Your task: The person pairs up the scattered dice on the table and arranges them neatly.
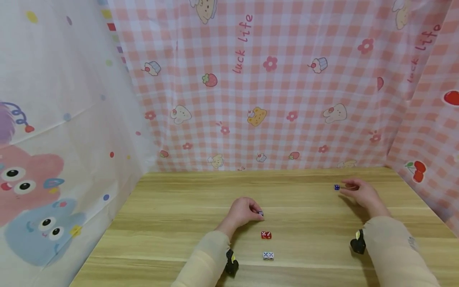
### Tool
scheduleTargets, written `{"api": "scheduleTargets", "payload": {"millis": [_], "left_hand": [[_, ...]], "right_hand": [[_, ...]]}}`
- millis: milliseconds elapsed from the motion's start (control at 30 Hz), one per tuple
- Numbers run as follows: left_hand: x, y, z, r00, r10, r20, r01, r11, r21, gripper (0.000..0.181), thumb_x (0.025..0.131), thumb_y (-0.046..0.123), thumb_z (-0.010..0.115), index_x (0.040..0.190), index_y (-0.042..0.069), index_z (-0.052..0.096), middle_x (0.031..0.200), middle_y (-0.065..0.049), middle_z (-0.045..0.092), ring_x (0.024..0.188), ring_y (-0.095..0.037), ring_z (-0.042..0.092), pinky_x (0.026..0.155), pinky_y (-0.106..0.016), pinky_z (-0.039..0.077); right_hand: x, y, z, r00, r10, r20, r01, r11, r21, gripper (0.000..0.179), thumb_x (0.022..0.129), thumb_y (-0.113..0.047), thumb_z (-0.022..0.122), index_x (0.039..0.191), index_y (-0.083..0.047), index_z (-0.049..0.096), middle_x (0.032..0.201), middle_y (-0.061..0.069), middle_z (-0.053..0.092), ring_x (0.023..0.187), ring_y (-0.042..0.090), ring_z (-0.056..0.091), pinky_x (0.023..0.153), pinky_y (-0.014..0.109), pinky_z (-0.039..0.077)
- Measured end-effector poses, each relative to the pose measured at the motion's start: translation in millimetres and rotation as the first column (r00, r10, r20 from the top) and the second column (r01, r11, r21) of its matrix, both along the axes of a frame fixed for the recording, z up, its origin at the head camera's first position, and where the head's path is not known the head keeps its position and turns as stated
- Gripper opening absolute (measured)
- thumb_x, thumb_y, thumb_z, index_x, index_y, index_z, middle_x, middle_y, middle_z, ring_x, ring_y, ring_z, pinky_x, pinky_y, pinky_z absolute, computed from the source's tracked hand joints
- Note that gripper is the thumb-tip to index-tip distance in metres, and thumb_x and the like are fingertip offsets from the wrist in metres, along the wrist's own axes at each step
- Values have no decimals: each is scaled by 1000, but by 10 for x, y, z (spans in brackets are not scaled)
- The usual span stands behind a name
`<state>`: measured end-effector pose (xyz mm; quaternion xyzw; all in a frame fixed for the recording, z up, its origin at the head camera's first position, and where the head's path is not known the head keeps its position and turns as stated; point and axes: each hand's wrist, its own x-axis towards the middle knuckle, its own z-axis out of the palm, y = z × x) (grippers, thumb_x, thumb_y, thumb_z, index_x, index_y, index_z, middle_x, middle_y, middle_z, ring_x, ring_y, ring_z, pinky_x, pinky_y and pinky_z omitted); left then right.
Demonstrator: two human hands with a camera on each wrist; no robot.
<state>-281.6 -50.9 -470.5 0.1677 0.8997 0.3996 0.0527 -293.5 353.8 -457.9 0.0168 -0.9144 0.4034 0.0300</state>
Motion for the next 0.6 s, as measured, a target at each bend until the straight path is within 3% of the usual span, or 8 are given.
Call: {"api": "scheduleTargets", "payload": {"millis": [233,600], "left_hand": [[-7,-5,-6,1000,-7,6,7,1000,13,16,74,15,88,77,13,72,73,9,61,68,-5,54,69,-24,46],[-19,-35,-37,999,-38,-29,39,999,27,18,73,15,90,79,12,73,74,8,61,68,-5,54,68,-24,46]], "right_hand": [[-27,-22,-45,1000,-2,4,2,1000,-8,52,96,-21,67,132,13,50,126,35,55,111,42,51,89,44,40],[-49,-37,-79,1000,3,-3,-3,1000,1,54,95,-21,69,132,14,50,126,36,53,111,45,51,89,47,41]]}}
